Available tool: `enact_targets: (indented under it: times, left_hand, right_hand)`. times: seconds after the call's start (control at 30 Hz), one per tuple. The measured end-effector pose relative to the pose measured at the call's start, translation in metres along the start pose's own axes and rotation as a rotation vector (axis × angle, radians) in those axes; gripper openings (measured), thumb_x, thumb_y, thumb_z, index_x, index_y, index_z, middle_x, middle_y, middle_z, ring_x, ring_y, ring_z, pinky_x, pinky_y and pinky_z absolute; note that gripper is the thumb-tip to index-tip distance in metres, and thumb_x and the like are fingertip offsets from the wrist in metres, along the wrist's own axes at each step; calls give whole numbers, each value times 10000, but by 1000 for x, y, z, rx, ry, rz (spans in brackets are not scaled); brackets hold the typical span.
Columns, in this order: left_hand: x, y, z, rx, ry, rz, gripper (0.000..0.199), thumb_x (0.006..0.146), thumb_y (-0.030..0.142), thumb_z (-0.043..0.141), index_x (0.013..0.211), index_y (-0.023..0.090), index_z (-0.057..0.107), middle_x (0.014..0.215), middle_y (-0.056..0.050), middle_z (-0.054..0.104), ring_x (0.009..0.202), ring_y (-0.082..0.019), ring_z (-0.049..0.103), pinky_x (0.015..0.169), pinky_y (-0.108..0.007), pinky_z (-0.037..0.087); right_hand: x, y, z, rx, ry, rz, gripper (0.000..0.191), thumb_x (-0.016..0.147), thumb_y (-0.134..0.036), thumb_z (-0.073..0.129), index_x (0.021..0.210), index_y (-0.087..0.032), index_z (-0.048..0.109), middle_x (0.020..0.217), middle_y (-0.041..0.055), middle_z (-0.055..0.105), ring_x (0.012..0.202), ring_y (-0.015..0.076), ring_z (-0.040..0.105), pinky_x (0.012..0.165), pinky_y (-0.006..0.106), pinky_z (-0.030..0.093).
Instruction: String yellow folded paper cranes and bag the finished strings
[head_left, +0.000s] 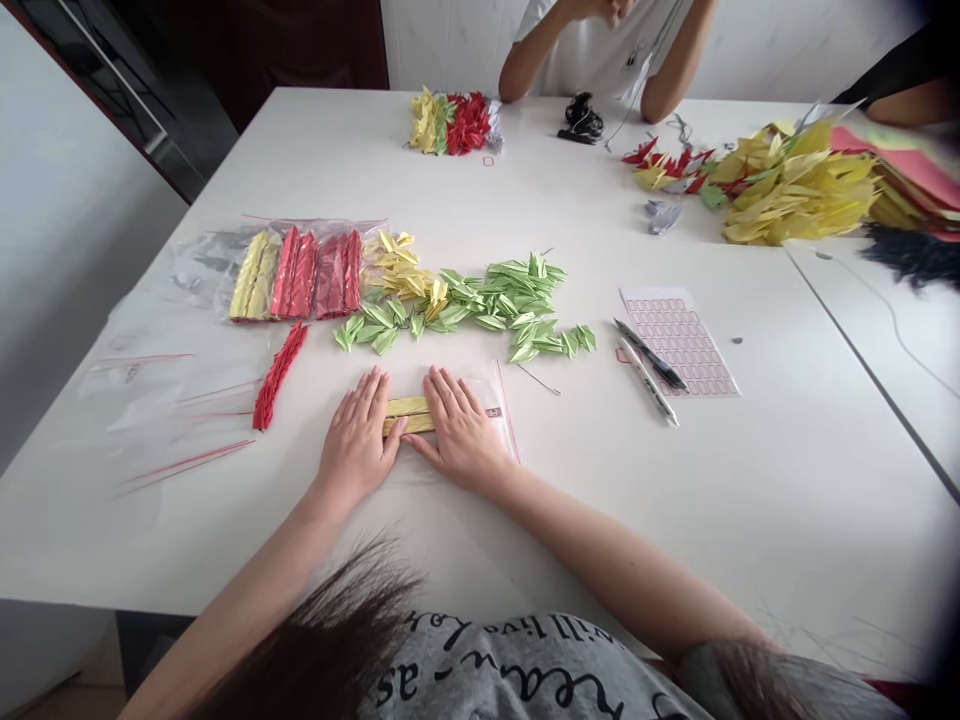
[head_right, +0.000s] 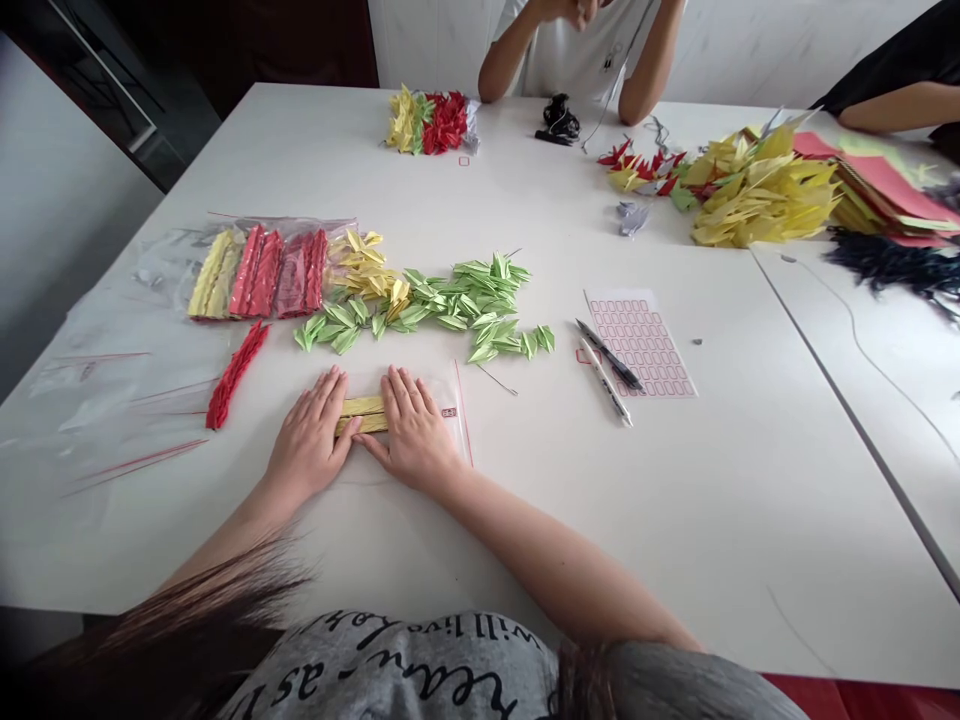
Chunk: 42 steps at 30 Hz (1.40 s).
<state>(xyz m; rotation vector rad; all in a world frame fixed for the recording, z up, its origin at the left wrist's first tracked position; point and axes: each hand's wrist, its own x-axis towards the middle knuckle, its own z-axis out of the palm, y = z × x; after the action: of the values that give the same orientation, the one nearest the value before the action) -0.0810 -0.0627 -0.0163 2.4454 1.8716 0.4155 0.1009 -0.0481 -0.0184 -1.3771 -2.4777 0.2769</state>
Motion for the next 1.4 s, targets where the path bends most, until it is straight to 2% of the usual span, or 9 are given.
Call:
enact_targets:
  times: [0.23,0.4,0.57,0.67,0.77,0.97,1.07,1.3,1.4]
  left_hand:
    - [-1,-5,1,-36,-19,12,640,1012,443,292,1535,73,310,1582,-178,344,1481,-292,321,1202,-485,287]
    - [0,-10,-16,-74,-85,-17,653,1018,474,290,1532,71,302,1575,-183,357,1481,-310,316,1196,-551,280]
    - [7,-10,-34,-81,-120,120,614,1010,444,364,1547,153,298,1586,-137,357,1482,-273,323,1212,-510,280]
    - [6,-8,-31,-63,-182,222,575,1024,406,330,1551,179,301,1582,-116,370,1472,-250,347,1215,-490,279]
    - [-4,-6,-26,-15,-180,229,581,1025,410,320,1554,170,297,1568,-117,391,1462,-253,365,1217,-492,271]
    - [-44,2,-27,108,-24,-30,556,1005,395,386,1482,110,409,1454,-166,534,1355,-318,502,1116,-515,402]
    - [-61,1,-27,127,10,-111,544,1012,367,372,1484,98,382,1475,-179,508,1366,-318,489,1082,-498,430]
    - [-81,-29,-35,116,-43,-40,545,1021,395,344,1522,182,326,1503,-151,481,1402,-315,449,1151,-558,320]
    - [-81,-39,-40,126,-28,-73,544,1019,405,330,1505,162,362,1499,-155,486,1403,-323,445,1140,-542,344]
  right_hand:
    - [3,1,-11,55,-24,-9,807,988,-584,348,1514,27,320,1596,232,279,1515,308,233,1248,493,199]
    - [-6,17,-53,73,169,32,673,1020,-499,324,1563,-110,244,1612,174,290,1521,285,218,1241,589,59]
    - [-31,52,-76,183,270,157,489,1011,-449,409,1444,-225,445,1494,148,479,1396,302,438,1141,566,354]
    - [-47,67,-73,210,303,194,392,998,-423,449,1329,-239,550,1426,143,537,1315,307,515,1029,538,481]
    - [-59,76,-66,227,324,211,326,989,-397,468,1238,-233,601,1366,140,581,1241,298,573,944,508,546]
    - [-65,85,-62,247,345,268,257,981,-356,486,1120,-215,650,1294,128,634,1147,280,634,838,442,595]
    - [-63,86,-60,244,348,254,244,979,-347,488,1094,-218,660,1264,124,652,1127,279,647,832,441,597]
    - [-63,88,-50,238,330,207,245,980,-338,485,1083,-213,669,1240,122,666,1096,267,664,890,444,574]
    - [-63,90,-48,238,341,187,244,979,-336,491,1076,-206,674,1219,121,673,1083,258,666,904,433,562]
